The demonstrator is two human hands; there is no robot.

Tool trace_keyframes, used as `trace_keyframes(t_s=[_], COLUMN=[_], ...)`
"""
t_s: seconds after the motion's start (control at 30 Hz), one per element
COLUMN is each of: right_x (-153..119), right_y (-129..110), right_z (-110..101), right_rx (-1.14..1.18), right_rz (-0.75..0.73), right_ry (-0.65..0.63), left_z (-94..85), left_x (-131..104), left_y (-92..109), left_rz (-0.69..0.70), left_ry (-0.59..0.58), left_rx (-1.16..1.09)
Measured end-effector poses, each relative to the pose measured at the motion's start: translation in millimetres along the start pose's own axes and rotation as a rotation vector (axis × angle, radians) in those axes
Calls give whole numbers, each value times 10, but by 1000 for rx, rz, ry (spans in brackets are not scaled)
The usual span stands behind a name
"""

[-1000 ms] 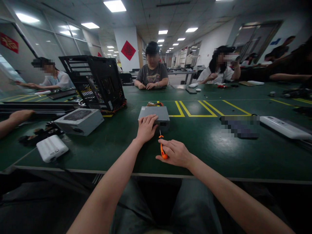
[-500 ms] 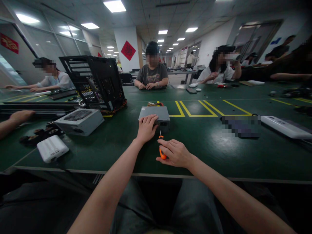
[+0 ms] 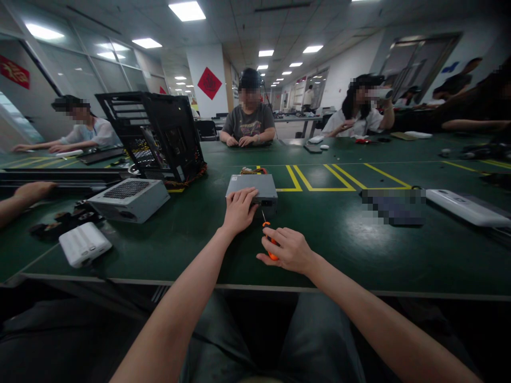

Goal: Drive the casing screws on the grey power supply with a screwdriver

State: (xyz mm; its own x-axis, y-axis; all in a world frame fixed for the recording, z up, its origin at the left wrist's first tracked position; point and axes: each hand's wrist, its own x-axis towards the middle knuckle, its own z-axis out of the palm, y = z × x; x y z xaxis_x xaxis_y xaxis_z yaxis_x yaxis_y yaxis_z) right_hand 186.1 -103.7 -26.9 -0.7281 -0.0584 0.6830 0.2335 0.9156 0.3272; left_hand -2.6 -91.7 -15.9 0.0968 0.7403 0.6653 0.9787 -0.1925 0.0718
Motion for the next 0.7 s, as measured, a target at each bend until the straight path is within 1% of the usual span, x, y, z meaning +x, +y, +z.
trace_keyframes(t_s=[0.27,0.43,0.53,0.7], right_x=[9,23,26,4], right_y=[-21,-24,-22,-15], right_z=[-19,-47,-34,14], right_rx=[80,93,104,130], right_rz=[10,-27,-36,19], right_ry=[-29,-52,-43,4], left_z=[1,-3,-5,4], left_x=[3,7,6,7], left_y=[3,13,12,4], left_rz=[-12,-22,-18,-18], left_ry=[-9,-20,-13,-14], left_rx=[4,5,1,11])
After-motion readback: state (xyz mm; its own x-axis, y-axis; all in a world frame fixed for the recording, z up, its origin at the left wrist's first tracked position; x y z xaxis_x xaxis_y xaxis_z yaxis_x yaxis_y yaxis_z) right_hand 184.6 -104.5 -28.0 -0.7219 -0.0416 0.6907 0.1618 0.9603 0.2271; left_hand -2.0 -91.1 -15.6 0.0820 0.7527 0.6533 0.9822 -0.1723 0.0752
